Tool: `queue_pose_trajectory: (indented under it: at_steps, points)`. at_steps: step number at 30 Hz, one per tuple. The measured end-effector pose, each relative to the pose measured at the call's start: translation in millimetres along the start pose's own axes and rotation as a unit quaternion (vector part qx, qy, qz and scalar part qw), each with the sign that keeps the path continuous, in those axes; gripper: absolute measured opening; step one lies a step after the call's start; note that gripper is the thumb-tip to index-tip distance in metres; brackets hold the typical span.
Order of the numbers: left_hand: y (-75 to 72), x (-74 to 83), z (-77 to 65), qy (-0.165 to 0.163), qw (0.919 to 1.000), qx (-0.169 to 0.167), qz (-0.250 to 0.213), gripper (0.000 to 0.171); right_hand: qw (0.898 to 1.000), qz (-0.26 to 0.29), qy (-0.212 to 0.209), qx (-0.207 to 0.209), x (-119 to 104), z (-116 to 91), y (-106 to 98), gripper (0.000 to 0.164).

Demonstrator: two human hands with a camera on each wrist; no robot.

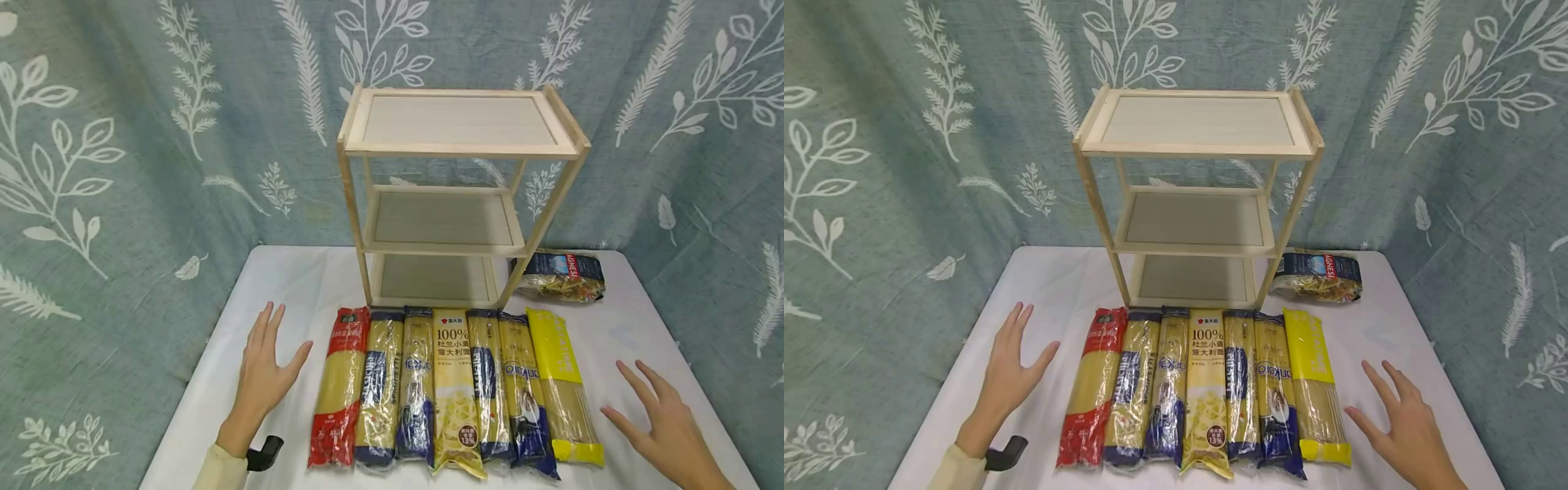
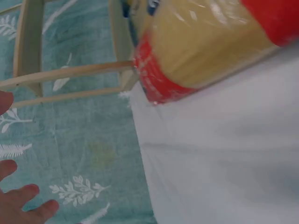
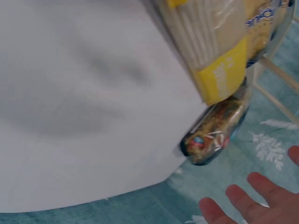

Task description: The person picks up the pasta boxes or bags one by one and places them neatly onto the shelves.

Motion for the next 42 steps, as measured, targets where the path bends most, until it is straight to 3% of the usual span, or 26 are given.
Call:
queue_pose_trajectory:
  at_steps: [5,10,23,30,33,38,42]
  points:
    - [-1.4,9.7,18.0,0.027,0.9959,0.026,-0.082,0.076,0.999,0.009,0.027,-0.025,-11.7,-3.6,-0.8,0.086]
    - [0.1,20.0,34.9,0.066,0.9896,0.048,-0.118,0.068,0.998,0.012,0.041,-0.044,-22.3,-4.7,0.5,0.083]
    - [8.6,46.5,79.6,0.084,0.9731,0.045,-0.210,0.055,0.994,0.034,0.060,-0.086,-41.8,1.5,20.0,0.079]
    - [-6.0,83.5,92.8,0.089,0.9646,0.019,-0.247,0.049,0.992,0.053,0.060,-0.100,-49.3,6.1,38.3,0.077]
    - [-6.2,92.2,100.0,0.093,0.9607,-0.001,-0.261,0.048,0.989,0.063,0.063,-0.117,-48.2,8.4,46.5,0.077]
    - [-2.3,100.6,112.9,0.107,0.9570,-0.027,-0.268,0.047,0.974,0.083,0.102,-0.181,-39.7,13.5,66.1,0.087]
    - [-0.9,108.0,122.7,0.118,0.9568,-0.031,-0.264,0.046,0.964,0.116,0.131,-0.201,-34.7,13.6,78.6,0.088]
Point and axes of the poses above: each hand's wrist, its own z-axis towards the middle knuckle, its own y-axis out of the palm, x = y × z, the point moved 3 cm from there along z, towards the middle knuckle, and after that the axes turned 15 degrees about -x, right-handed, at the moved point
